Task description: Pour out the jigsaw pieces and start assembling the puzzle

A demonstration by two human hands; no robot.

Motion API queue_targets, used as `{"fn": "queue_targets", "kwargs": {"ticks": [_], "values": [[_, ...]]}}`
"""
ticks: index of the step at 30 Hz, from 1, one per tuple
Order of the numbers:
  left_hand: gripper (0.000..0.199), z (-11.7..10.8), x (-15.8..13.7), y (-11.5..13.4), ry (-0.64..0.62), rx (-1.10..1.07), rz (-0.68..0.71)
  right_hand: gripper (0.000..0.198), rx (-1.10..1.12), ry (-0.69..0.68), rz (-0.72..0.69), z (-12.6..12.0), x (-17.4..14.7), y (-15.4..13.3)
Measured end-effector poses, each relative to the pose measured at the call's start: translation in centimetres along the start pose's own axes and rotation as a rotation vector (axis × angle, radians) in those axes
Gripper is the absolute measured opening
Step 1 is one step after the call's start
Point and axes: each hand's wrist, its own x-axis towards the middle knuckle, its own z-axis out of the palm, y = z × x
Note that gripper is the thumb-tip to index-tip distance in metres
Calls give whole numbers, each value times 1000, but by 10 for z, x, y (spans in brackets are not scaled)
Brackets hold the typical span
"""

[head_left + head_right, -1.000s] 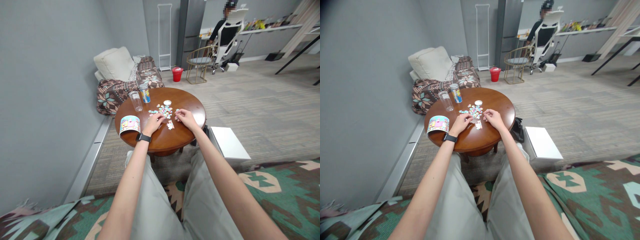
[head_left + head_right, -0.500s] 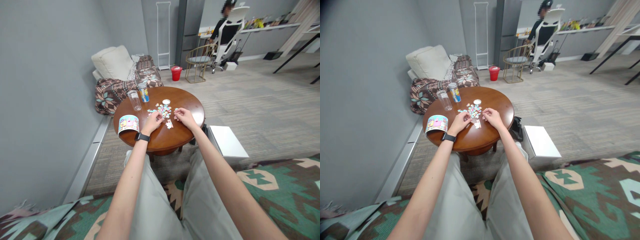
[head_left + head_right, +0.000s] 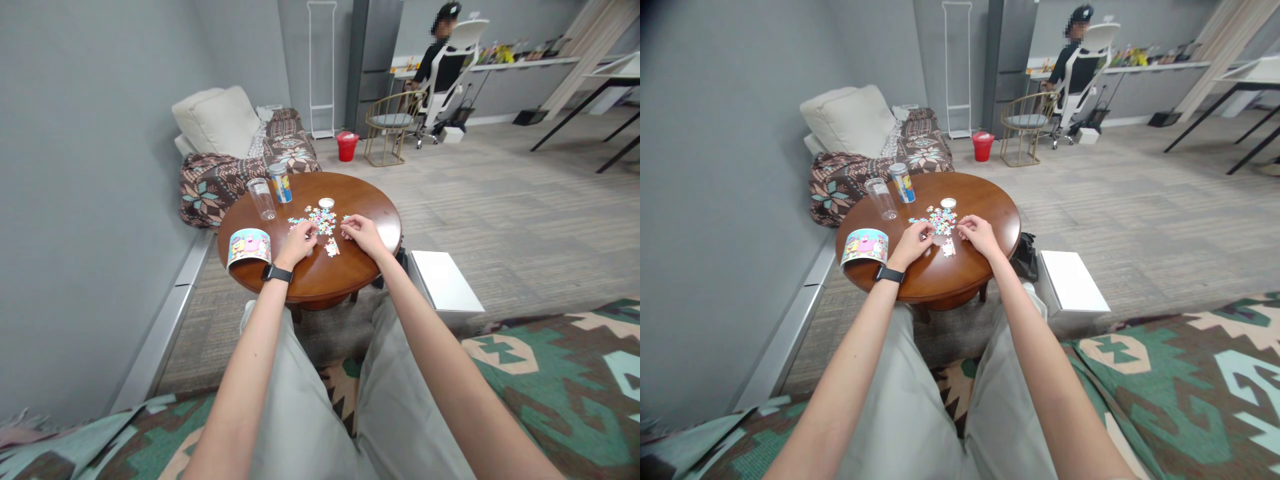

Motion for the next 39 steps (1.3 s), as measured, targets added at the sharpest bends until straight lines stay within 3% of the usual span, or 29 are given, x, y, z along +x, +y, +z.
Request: {"fn": "queue_targets", "kwargs": {"ticks": [4, 13, 22, 31, 39], "values": [[12, 0, 0, -1, -9, 4, 20, 16, -93, 48, -32, -1, 0, -1], [11, -4, -3, 7, -32, -59, -78, 20, -20, 28, 10, -1, 2, -1], [18, -4, -3, 6, -22, -11, -7, 23, 17, 3, 28, -1, 1, -1], [6, -2, -1, 1, -47, -83, -38, 28, -12, -24, 32, 0, -1, -7], [16, -4, -1, 2, -89, -83, -34, 15, 55, 0, 39, 0, 0, -5]]}}
